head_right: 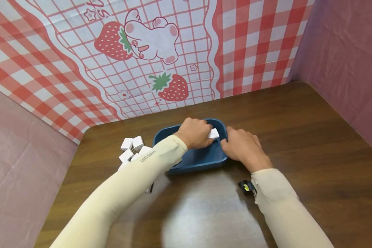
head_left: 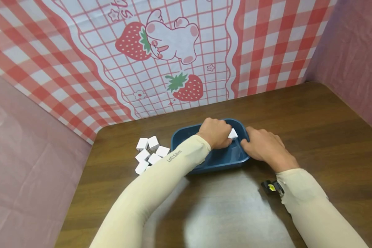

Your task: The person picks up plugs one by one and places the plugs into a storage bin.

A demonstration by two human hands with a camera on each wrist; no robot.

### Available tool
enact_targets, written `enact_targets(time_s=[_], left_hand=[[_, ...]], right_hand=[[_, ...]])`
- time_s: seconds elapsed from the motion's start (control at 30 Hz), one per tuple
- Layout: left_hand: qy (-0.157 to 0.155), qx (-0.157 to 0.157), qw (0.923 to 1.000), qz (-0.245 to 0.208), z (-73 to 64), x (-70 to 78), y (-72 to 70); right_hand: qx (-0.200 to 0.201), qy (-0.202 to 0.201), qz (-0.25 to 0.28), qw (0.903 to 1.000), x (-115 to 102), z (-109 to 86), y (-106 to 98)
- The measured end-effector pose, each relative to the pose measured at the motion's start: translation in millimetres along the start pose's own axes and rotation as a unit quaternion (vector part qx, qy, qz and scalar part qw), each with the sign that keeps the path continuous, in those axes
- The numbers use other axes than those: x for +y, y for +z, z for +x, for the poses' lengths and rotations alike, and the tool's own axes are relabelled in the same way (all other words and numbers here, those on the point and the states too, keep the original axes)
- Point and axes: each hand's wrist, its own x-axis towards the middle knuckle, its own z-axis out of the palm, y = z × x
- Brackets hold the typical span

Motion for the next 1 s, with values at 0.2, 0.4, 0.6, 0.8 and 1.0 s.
enact_targets(time_s=[0.2,0.4,0.6,0.8,1.0], left_hand=[[0.001,-0.012,0.9999,0.002,0.2,-1.0,9.9],[-0.002,0.017,0.9999,0.000,-1.3,-4.5,8.0],[-0.013,0.038,0.9988,-0.028,-7.1,-15.7,-6.0],[-0.040,0.060,0.9960,-0.053,-21.6,-35.8,-13.8],[-0.069,0.074,0.9929,-0.062,-42.2,-53.5,-17.0]], right_hand=[[-0.002,-0.001,-0.006,1.0000,-2,1.6,2],[0.003,-0.006,-0.009,0.9999,-1,2.5,0],[-0.003,0.000,-0.006,1.0000,1,1.8,-1],[-0.007,0.007,-0.005,0.9999,0,2.7,-1],[-0.008,0.007,0.001,0.9999,-1,1.2,0]])
